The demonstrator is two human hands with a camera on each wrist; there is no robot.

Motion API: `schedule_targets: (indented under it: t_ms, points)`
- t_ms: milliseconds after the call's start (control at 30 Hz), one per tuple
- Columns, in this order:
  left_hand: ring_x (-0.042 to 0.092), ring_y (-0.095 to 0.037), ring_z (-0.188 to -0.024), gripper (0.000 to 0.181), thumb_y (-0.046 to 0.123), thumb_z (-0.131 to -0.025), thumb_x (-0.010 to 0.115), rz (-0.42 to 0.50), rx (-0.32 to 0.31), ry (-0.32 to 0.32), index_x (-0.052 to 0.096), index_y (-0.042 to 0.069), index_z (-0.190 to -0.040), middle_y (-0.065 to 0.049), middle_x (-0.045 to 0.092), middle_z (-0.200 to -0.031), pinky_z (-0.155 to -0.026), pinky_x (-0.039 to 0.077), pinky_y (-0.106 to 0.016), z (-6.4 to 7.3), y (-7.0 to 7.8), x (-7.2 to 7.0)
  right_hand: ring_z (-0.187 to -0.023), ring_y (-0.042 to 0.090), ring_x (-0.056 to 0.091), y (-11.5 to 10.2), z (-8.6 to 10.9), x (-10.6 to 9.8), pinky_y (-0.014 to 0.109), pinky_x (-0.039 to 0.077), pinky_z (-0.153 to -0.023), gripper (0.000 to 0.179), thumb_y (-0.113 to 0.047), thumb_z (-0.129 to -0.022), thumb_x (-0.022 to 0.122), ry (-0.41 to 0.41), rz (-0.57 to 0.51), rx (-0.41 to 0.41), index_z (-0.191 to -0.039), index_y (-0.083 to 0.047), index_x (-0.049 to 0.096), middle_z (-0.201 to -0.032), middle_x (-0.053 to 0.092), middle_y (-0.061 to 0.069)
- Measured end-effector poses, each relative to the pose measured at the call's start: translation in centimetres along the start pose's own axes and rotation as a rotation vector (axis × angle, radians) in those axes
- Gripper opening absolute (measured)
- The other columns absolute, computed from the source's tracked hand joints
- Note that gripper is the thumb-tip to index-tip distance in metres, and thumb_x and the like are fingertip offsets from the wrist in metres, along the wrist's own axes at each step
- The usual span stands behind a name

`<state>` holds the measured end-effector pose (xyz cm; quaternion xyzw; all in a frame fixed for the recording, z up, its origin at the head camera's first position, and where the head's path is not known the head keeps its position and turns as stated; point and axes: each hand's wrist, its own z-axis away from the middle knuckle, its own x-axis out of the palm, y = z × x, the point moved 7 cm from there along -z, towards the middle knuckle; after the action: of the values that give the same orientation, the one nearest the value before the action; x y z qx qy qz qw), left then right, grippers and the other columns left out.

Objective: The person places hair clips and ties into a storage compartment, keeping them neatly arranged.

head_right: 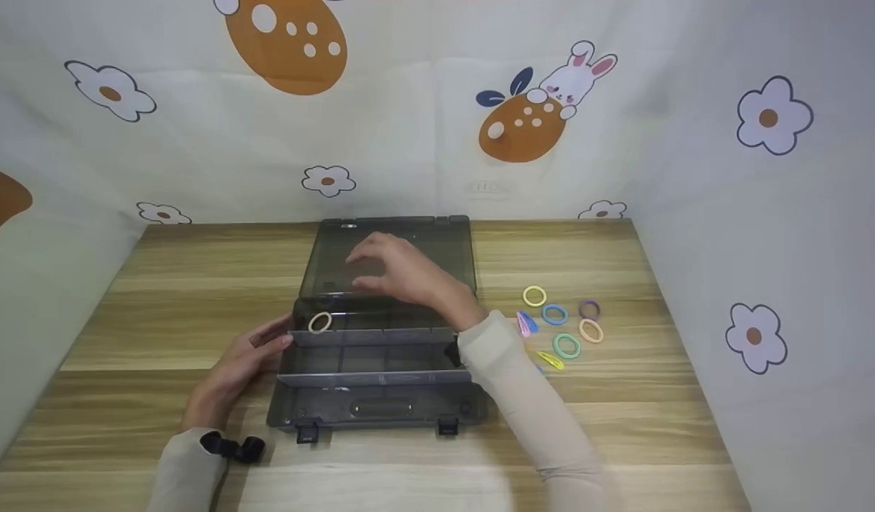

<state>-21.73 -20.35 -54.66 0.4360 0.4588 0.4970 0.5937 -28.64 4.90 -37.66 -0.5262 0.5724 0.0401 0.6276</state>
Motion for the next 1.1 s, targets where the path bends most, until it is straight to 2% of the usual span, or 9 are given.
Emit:
schedule_targets:
  t_ms: [100, 367, 567, 667, 733, 867, 967, 1100]
  points:
    - [0.051, -0.031, -0.137, 0.055, 0.013, -0.094, 0.067, -0.006, 0.001, 0.000, 0.050, 0.002, -0.146, -0.016, 0.049, -0.152, -0.103, 0.040, -0.015, 0.0, -0.1, -0.1, -0.122, 0.025, 0.061, 0.1, 1.5, -1.1, 0.042, 0.047, -0.109, 0.031, -0.020, -0.090, 0.075, 0.078, -0.015, 0.004, -0.119, -0.010, 0.072, -0.125, 0.068, 0.008]
    - [0.051, -0.032, -0.137, 0.055, 0.012, -0.094, 0.067, -0.001, 0.006, 0.004, 0.049, 0.000, -0.145, -0.018, 0.050, -0.151, -0.102, 0.041, -0.014, -0.1, -0.2, -0.1, -0.118, 0.025, 0.063, 1.6, 5.4, -3.4, 0.046, 0.050, -0.102, 0.031, -0.014, -0.088, 0.077, 0.212, -0.087, 0.067, -0.118, -0.010, 0.073, -0.122, 0.069, 0.007]
    - [0.049, -0.032, -0.139, 0.056, 0.014, -0.095, 0.068, -0.006, -0.007, -0.005, 0.049, 0.001, -0.146, -0.016, 0.049, -0.153, -0.100, 0.041, -0.012, 0.1, -0.1, -0.1, -0.118, 0.025, 0.062, 3.4, 8.7, -5.1, 0.048, 0.052, -0.099, 0.035, -0.014, -0.087, 0.078, 0.304, -0.082, 0.174, -0.121, -0.012, 0.072, -0.126, 0.069, 0.007]
    - [0.047, -0.032, -0.140, 0.056, 0.014, -0.095, 0.067, 0.002, -0.010, -0.010, 0.048, 0.000, -0.146, -0.017, 0.048, -0.153, -0.105, 0.040, -0.016, 0.1, 0.0, -0.1, -0.120, 0.023, 0.061, 4.7, 10.2, -5.9, 0.047, 0.052, -0.099, 0.036, -0.012, -0.086, 0.078, 0.359, -0.082, 0.223, -0.122, -0.012, 0.072, -0.126, 0.069, 0.008]
    - [0.047, -0.032, -0.141, 0.056, 0.014, -0.095, 0.067, 0.002, -0.008, -0.011, 0.048, 0.000, -0.146, -0.017, 0.048, -0.153, -0.111, 0.039, -0.023, 0.0, 0.0, -0.1, -0.119, 0.019, 0.060, 5.7, 11.2, -6.4, 0.044, 0.052, -0.099, 0.036, -0.011, -0.087, 0.077, 0.391, -0.072, 0.245, -0.123, -0.011, 0.071, -0.125, 0.069, 0.008]
    - [0.047, -0.031, -0.141, 0.056, 0.014, -0.094, 0.068, 0.000, -0.002, -0.006, 0.049, 0.000, -0.145, -0.017, 0.049, -0.152, -0.119, 0.034, -0.037, 0.1, 0.1, 0.0, -0.116, 0.003, 0.058, 7.6, 13.1, -7.4, 0.031, 0.051, -0.096, 0.035, -0.015, -0.088, 0.077, 0.441, -0.036, 0.283, -0.123, -0.013, 0.072, -0.125, 0.070, 0.006]
    - [0.047, -0.032, -0.141, 0.055, 0.013, -0.094, 0.068, 0.004, 0.008, -0.003, 0.050, 0.000, -0.145, -0.018, 0.050, -0.151, -0.121, 0.031, -0.041, 0.1, 0.1, 0.0, -0.112, -0.006, 0.054, 8.9, 14.5, -8.0, 0.024, 0.048, -0.094, 0.035, -0.019, -0.089, 0.077, 0.455, -0.018, 0.300, -0.123, -0.014, 0.071, -0.124, 0.069, 0.007]
    - [0.047, -0.032, -0.141, 0.054, 0.012, -0.095, 0.067, 0.006, 0.019, 0.000, 0.051, -0.001, -0.144, -0.019, 0.051, -0.150, -0.121, 0.031, -0.042, 0.0, 0.1, 0.0, -0.111, -0.010, 0.050, 11.0, 16.1, -8.4, 0.032, 0.047, -0.095, 0.037, -0.019, -0.089, 0.077, 0.440, -0.007, 0.330, -0.125, -0.013, 0.070, -0.125, 0.067, 0.009]
